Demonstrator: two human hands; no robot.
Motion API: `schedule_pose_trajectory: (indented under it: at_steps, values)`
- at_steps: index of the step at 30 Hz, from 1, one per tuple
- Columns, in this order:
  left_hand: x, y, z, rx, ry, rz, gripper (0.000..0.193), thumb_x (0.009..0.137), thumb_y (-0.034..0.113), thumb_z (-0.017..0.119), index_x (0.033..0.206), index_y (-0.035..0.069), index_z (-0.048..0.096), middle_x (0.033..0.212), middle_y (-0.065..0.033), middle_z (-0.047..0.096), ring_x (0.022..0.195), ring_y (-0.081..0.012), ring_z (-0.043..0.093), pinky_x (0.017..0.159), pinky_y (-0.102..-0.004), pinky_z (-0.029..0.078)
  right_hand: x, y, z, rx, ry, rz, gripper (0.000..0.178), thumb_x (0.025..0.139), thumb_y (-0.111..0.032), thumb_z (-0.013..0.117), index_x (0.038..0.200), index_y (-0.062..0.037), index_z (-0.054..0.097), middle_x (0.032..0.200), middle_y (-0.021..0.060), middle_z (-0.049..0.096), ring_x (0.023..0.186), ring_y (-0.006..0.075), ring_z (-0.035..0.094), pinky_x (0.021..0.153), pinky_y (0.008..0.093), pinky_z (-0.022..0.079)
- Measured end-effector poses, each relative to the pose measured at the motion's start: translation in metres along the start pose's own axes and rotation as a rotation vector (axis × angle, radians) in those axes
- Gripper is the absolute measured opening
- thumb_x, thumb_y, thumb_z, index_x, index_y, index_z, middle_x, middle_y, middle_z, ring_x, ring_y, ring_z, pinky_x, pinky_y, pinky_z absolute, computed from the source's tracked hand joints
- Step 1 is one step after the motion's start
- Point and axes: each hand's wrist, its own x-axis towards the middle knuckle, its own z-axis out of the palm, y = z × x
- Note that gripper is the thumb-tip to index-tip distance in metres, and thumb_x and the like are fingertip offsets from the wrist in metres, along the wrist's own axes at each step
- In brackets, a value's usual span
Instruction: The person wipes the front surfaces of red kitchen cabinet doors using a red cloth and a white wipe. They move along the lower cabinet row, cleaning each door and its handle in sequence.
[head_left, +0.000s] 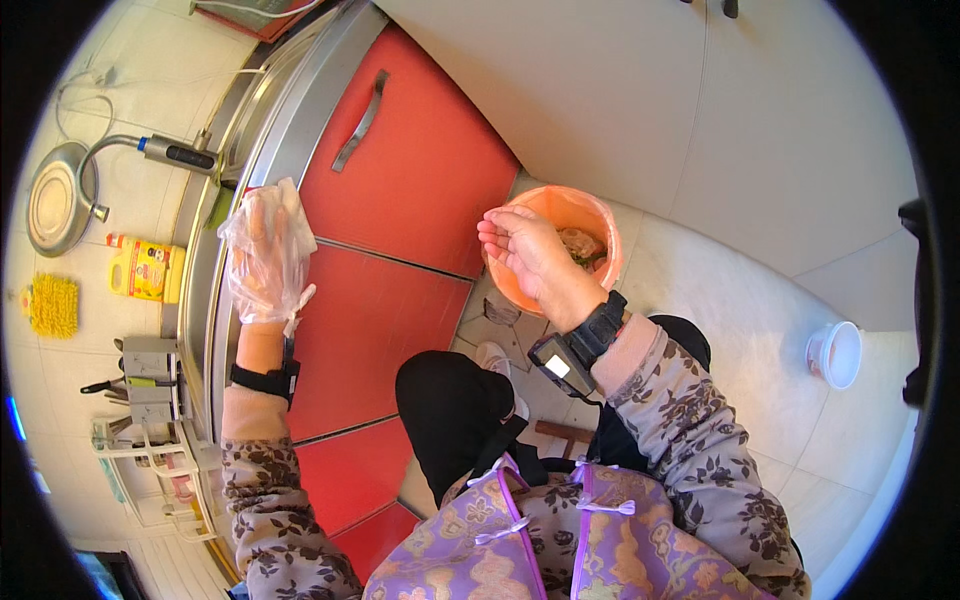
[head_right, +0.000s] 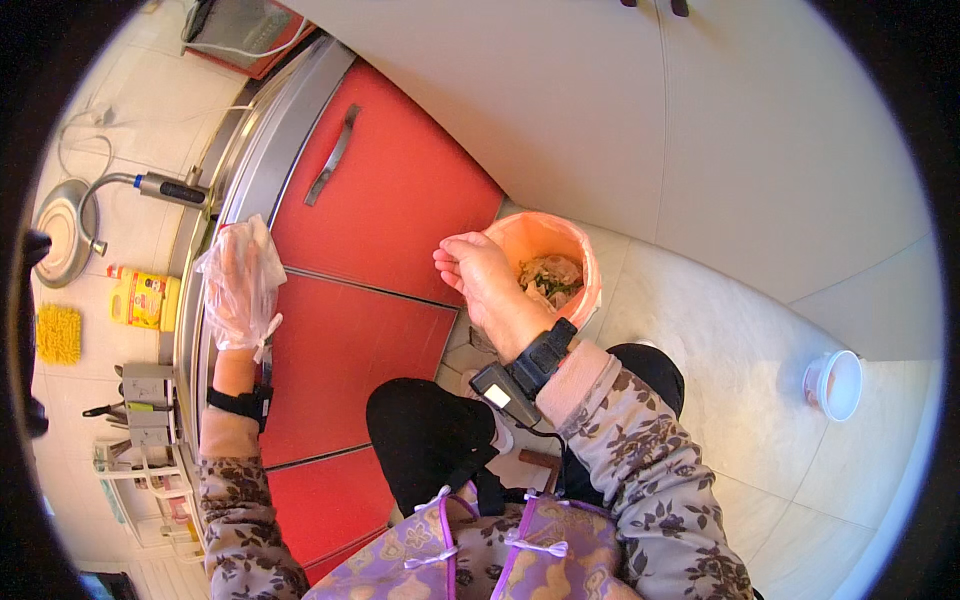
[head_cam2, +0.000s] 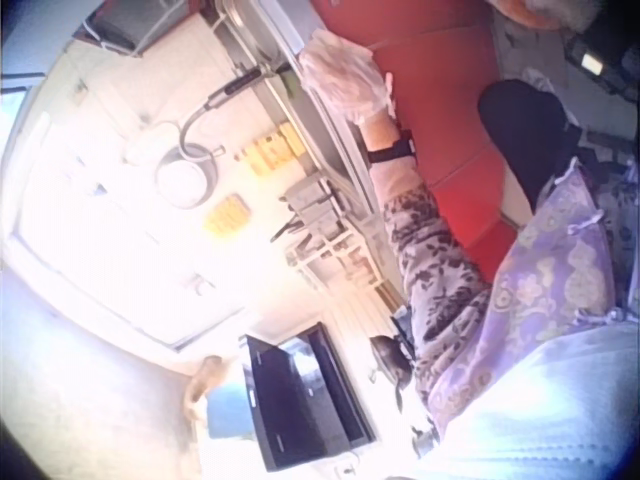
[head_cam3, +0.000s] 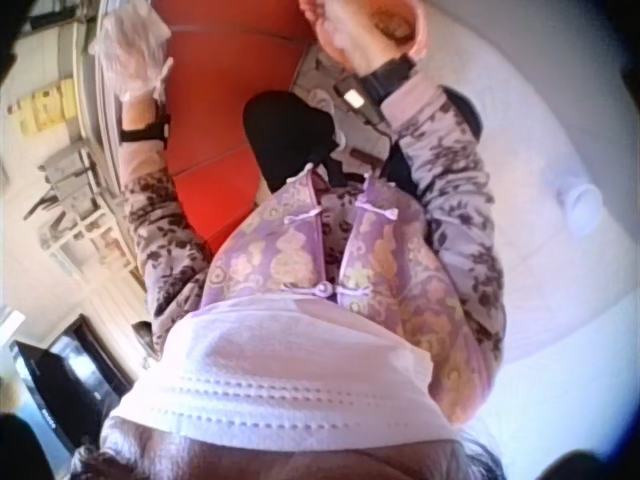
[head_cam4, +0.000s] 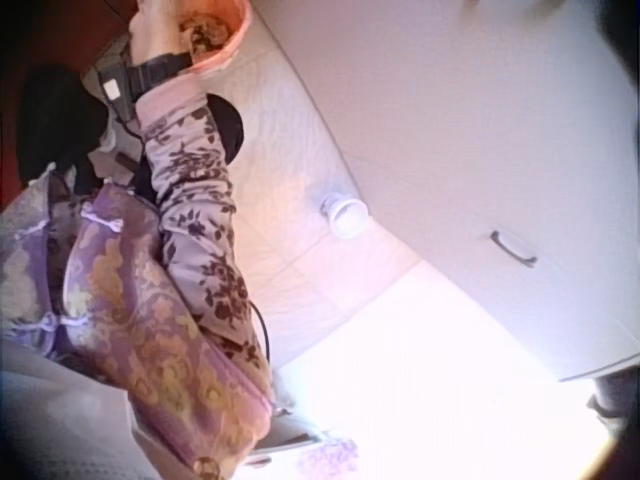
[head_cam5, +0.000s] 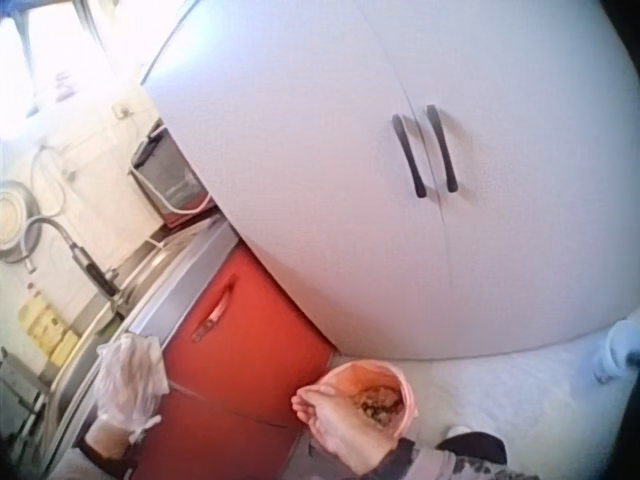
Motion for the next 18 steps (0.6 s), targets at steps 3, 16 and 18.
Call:
schedule_pose_trajectory:
  at_steps: [3,16,18]
  values:
    - [0.031,0.008,0.009,-0.037,-0.017,-0.016,0.079,0.076,0.022,0.069,0.148,0.017,0.036,0.157,-0.0149,0.020,0.136,-0.0397,0.037,0.106,-0.0485,0.039,0.000,-0.004,0.001,-0.001,0.013,0.004,0.007,0.094,-0.015,0.057,0.094,-0.0082,0.060,0.088,0.0037,0.063,0.080,0.0124,0.059,0.072,0.0260,0.050]
    - [0.169,0.047,0.047,-0.452,-0.358,-0.129,0.058,0.100,0.040,0.036,0.154,0.029,0.017,0.159,0.0021,0.019,0.144,-0.0308,0.024,0.098,-0.0644,0.039,0.009,-0.004,-0.003,0.022,0.011,0.030,0.011,0.094,-0.015,0.057,0.102,-0.0071,0.059,0.095,0.0055,0.064,0.088,0.0139,0.060,0.079,0.0266,0.050]
    - [0.193,0.049,0.050,0.293,-0.319,0.032,0.060,0.099,0.040,0.038,0.154,0.023,0.020,0.159,0.0018,0.020,0.143,-0.0312,0.025,0.104,-0.0594,0.038,0.010,-0.006,0.000,0.028,0.011,0.027,0.011,0.094,-0.015,0.057,0.102,-0.0070,0.059,0.096,0.0055,0.063,0.088,0.0139,0.060,0.079,0.0265,0.050]
